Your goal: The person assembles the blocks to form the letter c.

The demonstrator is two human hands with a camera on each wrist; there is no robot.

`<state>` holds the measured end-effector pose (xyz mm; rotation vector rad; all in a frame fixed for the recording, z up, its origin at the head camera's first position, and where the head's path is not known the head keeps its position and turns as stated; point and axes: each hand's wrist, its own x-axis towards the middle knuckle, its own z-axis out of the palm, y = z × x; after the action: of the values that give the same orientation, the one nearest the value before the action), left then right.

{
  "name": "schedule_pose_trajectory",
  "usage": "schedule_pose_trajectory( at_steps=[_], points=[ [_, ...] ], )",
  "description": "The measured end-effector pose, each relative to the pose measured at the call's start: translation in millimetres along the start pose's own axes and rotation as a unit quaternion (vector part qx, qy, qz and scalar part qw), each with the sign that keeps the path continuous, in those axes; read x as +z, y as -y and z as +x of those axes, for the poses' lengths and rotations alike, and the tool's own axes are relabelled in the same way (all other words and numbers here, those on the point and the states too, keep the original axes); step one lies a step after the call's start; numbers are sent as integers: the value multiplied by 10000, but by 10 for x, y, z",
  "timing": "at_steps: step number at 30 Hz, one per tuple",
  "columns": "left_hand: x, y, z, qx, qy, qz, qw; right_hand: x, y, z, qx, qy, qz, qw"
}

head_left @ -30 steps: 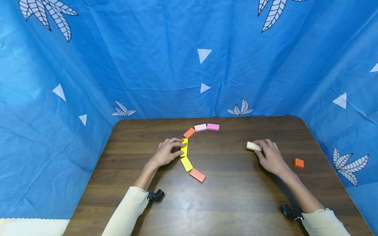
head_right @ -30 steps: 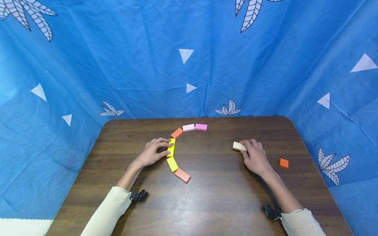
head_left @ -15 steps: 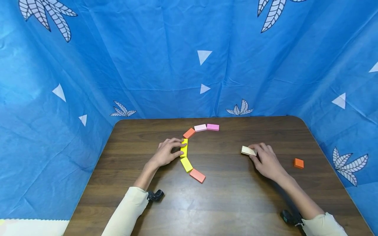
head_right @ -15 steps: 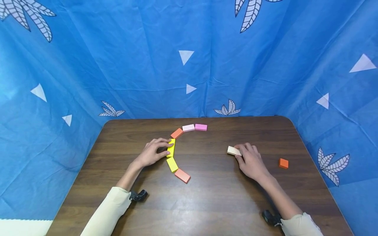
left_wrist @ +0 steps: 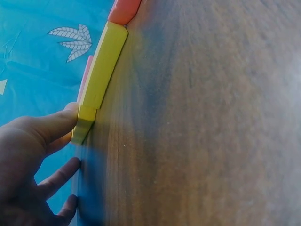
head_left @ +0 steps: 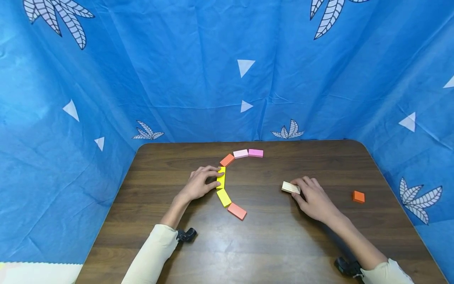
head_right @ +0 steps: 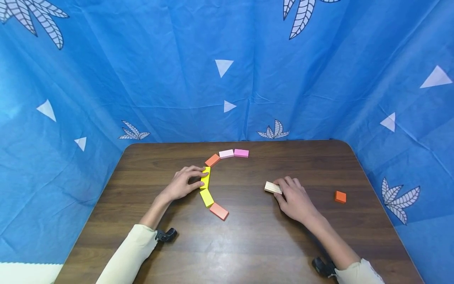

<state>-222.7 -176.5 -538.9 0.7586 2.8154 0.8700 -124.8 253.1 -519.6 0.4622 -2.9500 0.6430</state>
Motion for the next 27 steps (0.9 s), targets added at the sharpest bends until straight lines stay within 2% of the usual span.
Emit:
schedule_pose_trajectory(
  at_steps=[16,27],
  points=[
    [3,2,-7,17,-3,-20,10000,174,247,-47,-88,208,119,9997],
    [-30,-13,7,37,24,-98,9999,277,435,-43,-388,300,187,9986]
  ],
)
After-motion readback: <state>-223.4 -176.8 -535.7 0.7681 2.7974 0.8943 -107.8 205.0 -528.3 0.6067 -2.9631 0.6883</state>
